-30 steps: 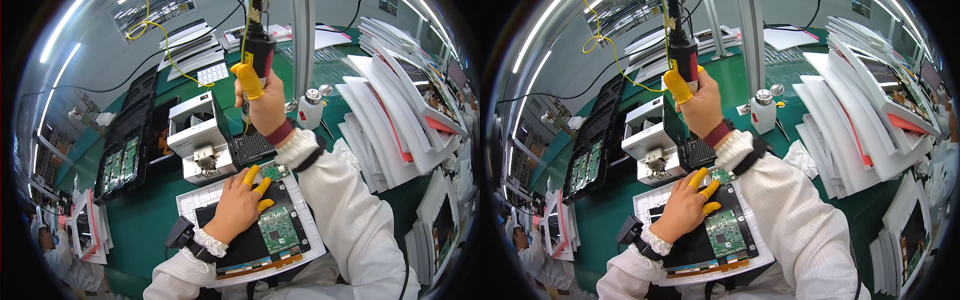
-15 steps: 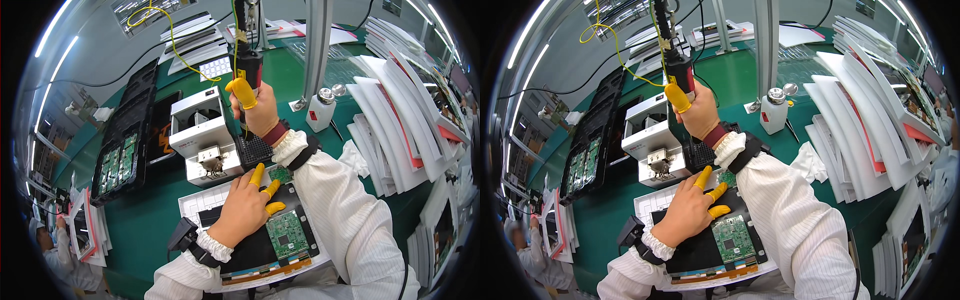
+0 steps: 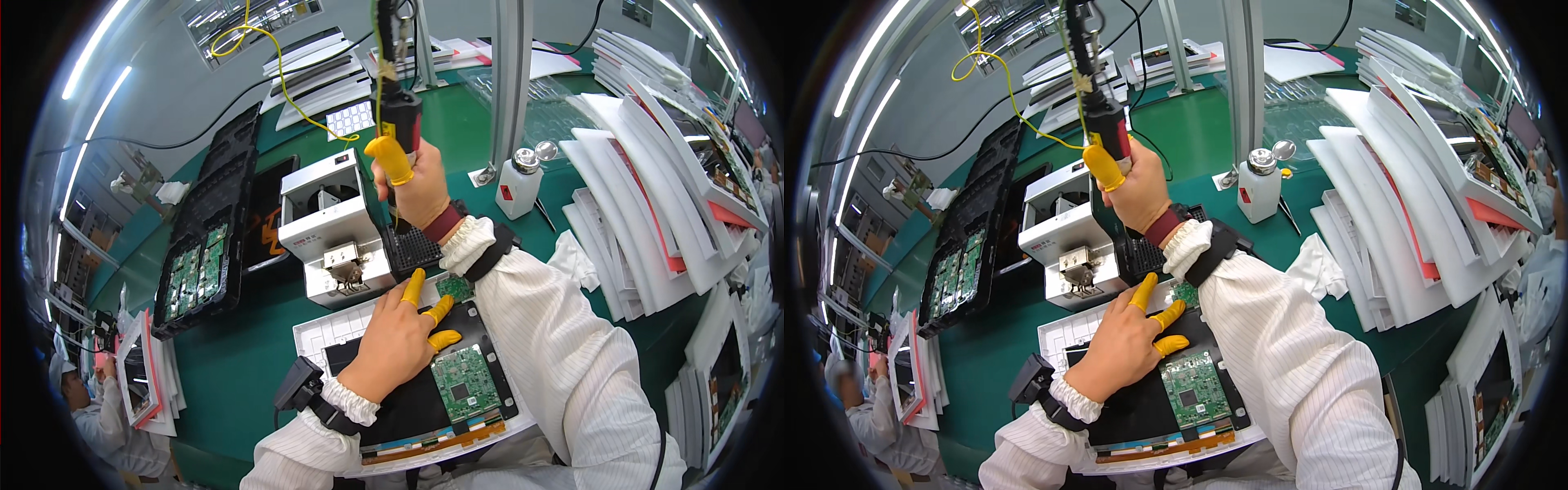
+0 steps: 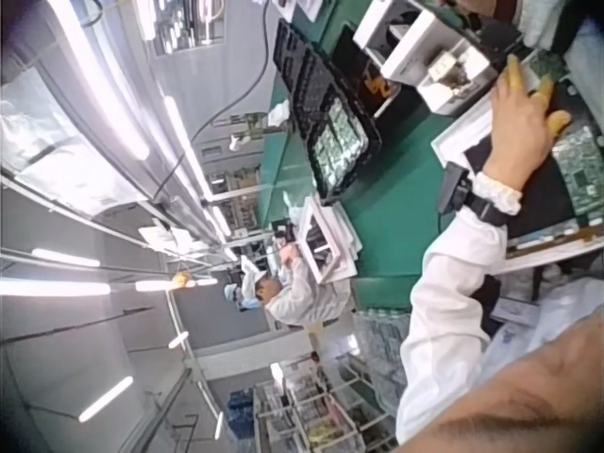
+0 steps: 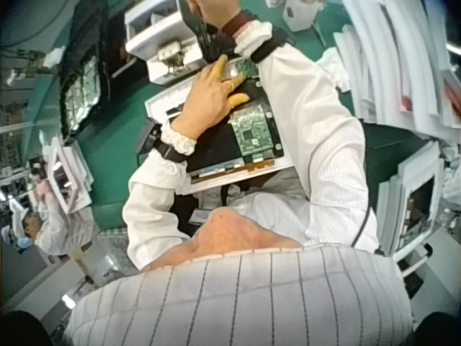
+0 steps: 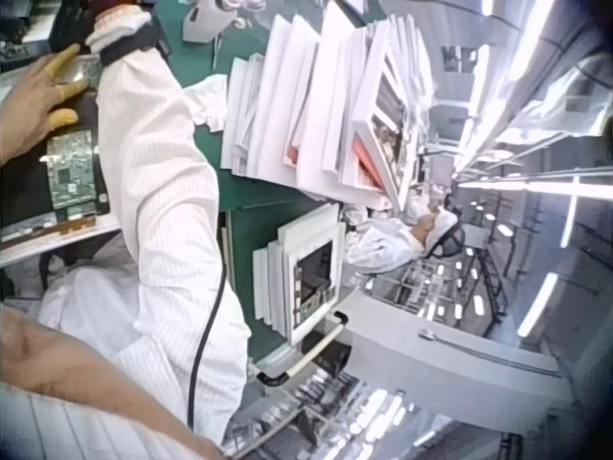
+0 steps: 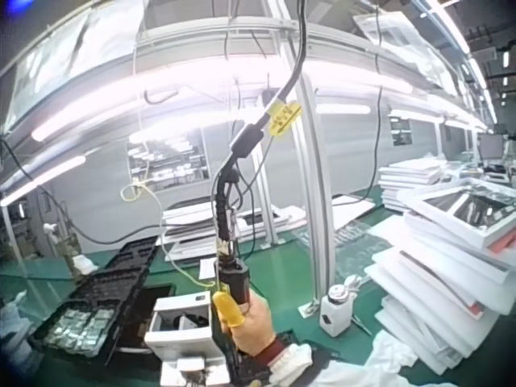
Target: Assembling a circuit board onto an LCD panel and securing it with screws using an electric screwdriver.
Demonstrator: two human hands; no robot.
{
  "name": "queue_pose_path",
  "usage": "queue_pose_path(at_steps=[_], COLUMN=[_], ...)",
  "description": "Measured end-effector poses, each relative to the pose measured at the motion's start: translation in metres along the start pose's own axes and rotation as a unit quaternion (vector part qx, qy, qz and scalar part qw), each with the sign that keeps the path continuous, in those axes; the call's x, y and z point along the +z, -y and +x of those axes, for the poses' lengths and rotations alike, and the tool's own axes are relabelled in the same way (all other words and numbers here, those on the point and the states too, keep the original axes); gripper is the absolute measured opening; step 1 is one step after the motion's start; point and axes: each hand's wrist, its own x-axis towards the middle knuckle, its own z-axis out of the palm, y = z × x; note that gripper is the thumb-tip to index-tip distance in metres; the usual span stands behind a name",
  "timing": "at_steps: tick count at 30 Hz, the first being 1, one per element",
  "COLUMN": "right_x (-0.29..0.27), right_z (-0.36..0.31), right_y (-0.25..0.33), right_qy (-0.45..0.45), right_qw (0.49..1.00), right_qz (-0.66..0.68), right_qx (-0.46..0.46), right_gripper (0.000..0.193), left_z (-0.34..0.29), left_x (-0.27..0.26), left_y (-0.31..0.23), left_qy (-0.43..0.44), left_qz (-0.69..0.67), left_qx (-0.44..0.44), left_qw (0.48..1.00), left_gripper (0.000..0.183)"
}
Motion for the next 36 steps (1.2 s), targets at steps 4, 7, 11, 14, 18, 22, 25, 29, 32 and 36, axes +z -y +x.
queue_pose_path(at_steps=[4, 7, 11, 14, 18, 22, 25, 29, 32, 36], right_x=[-0.004, -0.012, -0.026, -0.031, -0.032, -0.030, -0.032, -0.031, -0.026, -0.030], right_z=[0.000, -0.007, -0.032, -0.052, -0.063, -0.066, -0.067, -0.067, -0.067, -0.066], right_y=[0.026, 0.054, 0.072, 0.074, 0.072, 0.062, 0.059, 0.056, 0.054, 0.055], right_qy=[0.003, 0.018, 0.087, 0.100, 0.094, 0.098, 0.101, 0.096, 0.070, 0.086], right_qw=[0.999, 0.999, 0.992, 0.991, 0.991, 0.990, 0.991, 0.993, 0.986, 0.991], right_qz=[0.037, 0.031, 0.092, 0.085, 0.083, 0.095, 0.076, 0.068, 0.149, 0.101], right_qx=[-0.004, -0.004, 0.012, 0.034, 0.054, 0.046, 0.038, 0.030, 0.029, 0.028], right_gripper=[0.025, 0.031, 0.051, 0.056, 0.053, 0.046, 0.050, 0.051, 0.031, 0.034], left_z=[-0.003, -0.001, -0.002, -0.003, -0.001, -0.001, 0.000, -0.001, -0.001, 0.000], left_x=[-0.001, 0.002, -0.001, 0.000, -0.004, -0.005, -0.006, -0.007, -0.006, -0.006], left_y=[-0.001, 0.000, 0.001, 0.001, -0.001, -0.002, -0.004, -0.003, -0.002, -0.001], left_qy=[-0.023, -0.031, -0.034, -0.063, -0.033, -0.014, -0.007, -0.004, -0.013, -0.010], left_qz=[-0.024, -0.032, -0.037, -0.054, -0.045, -0.043, -0.045, -0.035, -0.046, -0.040], left_qx=[-0.006, -0.003, -0.008, -0.006, -0.009, -0.018, -0.020, -0.017, -0.018, -0.015], left_qw=[0.999, 0.999, 0.999, 0.997, 0.998, 0.999, 0.999, 0.999, 0.999, 0.999], left_gripper=[0.044, 0.042, 0.037, 0.036, 0.034, 0.032, 0.032, 0.033, 0.033, 0.032])
